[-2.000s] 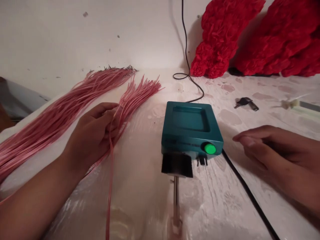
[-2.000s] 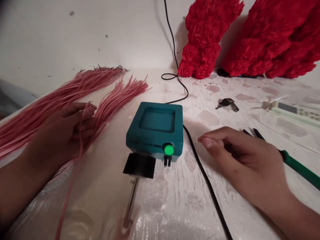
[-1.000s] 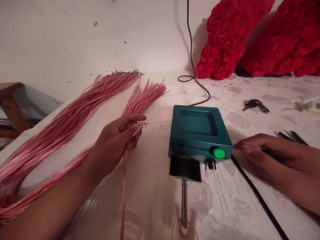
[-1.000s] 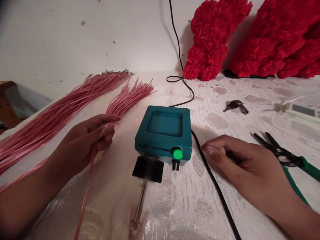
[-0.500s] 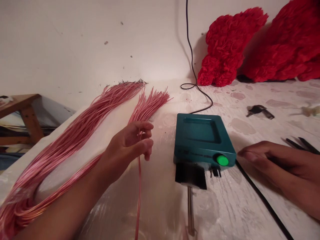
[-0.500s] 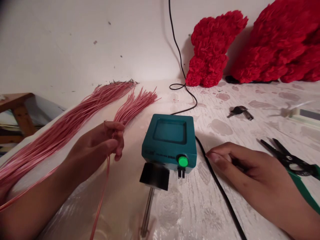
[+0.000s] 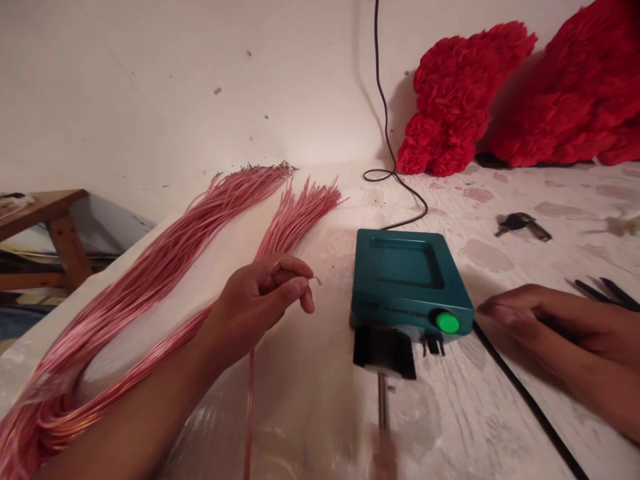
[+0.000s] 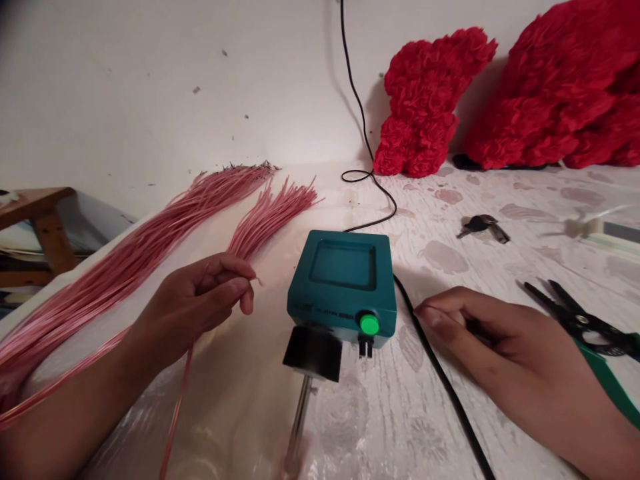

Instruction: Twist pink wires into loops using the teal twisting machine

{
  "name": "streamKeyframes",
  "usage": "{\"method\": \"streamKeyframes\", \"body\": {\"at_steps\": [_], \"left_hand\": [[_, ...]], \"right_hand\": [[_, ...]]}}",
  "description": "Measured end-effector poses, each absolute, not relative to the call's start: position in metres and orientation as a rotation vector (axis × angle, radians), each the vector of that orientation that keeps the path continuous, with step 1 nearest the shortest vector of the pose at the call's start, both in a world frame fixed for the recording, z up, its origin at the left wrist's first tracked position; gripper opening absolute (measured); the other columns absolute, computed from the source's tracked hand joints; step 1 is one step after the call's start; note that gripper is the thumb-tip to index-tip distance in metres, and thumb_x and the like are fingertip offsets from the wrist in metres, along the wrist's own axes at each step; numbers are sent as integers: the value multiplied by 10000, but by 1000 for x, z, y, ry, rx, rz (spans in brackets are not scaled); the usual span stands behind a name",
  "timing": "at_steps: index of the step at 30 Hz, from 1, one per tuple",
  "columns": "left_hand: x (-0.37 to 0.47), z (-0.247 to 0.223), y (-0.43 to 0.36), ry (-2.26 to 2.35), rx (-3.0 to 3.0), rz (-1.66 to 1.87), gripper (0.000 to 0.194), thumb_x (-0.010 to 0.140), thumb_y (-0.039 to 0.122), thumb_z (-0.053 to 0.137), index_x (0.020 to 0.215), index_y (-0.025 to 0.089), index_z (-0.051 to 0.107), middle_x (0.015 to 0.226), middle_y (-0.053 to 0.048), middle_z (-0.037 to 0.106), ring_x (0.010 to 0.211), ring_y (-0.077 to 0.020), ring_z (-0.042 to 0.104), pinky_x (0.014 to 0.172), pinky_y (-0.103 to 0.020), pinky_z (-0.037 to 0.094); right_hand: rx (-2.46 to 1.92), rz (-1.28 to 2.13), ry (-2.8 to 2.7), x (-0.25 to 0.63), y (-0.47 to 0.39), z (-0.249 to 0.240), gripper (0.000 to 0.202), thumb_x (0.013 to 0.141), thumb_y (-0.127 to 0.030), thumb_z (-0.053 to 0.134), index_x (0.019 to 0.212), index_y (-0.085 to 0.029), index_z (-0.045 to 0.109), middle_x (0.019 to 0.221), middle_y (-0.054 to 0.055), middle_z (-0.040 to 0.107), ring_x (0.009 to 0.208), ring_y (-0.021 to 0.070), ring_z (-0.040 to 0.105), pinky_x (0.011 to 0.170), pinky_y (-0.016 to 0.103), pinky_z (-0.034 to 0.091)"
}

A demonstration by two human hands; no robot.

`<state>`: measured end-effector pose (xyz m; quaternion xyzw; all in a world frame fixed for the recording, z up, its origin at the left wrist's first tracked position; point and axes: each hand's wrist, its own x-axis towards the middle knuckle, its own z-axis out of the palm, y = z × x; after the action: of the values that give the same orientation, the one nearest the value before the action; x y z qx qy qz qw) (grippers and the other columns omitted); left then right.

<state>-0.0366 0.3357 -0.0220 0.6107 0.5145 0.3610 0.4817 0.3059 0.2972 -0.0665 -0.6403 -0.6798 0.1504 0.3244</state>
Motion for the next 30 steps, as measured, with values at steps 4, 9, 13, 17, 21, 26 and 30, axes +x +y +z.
{"method": "streamKeyframes", "body": {"at_steps": [4, 9, 13, 17, 21, 26, 30], "left_hand": [[-37, -21, 334, 1334, 1613, 757, 164, 863, 330, 639, 793, 194, 698, 589, 15, 545, 462, -83, 318, 404, -195, 195], [-38, -22, 333, 1318, 1710, 684, 212, 870, 365, 615, 756, 217, 717, 516, 36, 405, 460, -104, 294, 412, -207, 194], [-39, -25, 332, 1280, 1693, 688, 227, 891, 381, 605, 793, 218, 729, 507, 43, 364, 449, -102, 276, 408, -212, 195], [-38, -27, 331, 1253, 1615, 598, 310, 926, 428, 553, 752, 201, 672, 534, 45, 341, 470, -98, 269, 427, -210, 186], [-33, -29, 327, 1254, 1670, 575, 279, 915, 377, 558, 703, 211, 632, 520, 49, 342, 468, -101, 271, 424, -213, 196], [-25, -30, 322, 1315, 1892, 635, 227, 858, 306, 608, 660, 212, 665, 578, 24, 557, 510, -110, 425, 456, -211, 302], [-22, -28, 318, 1269, 1972, 561, 250, 899, 315, 571, 688, 206, 647, 603, 40, 573, 536, -107, 477, 466, -190, 338]], "right_hand": [[-1679, 398, -1793, 306, 297, -66, 397, 849, -616, 598, 800, -251, 744, 701, -7, 718, 527, 167, 615, 437, 225, 456], [-1651, 398, -1784, 303, 298, -66, 393, 848, -606, 605, 780, -244, 743, 685, -8, 715, 499, 154, 589, 439, 224, 452], [-1639, 385, -1792, 304, 296, -66, 390, 858, -597, 603, 788, -238, 738, 722, -7, 732, 481, 138, 569, 432, 219, 439], [-1648, 357, -1796, 307, 294, -66, 355, 869, -571, 617, 802, -243, 736, 722, -11, 733, 506, 143, 587, 446, 219, 440], [-1638, 359, -1781, 303, 296, -63, 345, 860, -557, 628, 774, -240, 734, 725, -13, 736, 499, 130, 573, 448, 211, 432], [-1606, 386, -1751, 295, 295, -60, 329, 857, -514, 634, 732, -225, 728, 676, -3, 711, 486, 118, 541, 435, 202, 414], [-1578, 388, -1747, 296, 296, -62, 292, 862, -487, 643, 738, -237, 728, 624, -12, 682, 458, 114, 515, 403, 193, 393]]}}
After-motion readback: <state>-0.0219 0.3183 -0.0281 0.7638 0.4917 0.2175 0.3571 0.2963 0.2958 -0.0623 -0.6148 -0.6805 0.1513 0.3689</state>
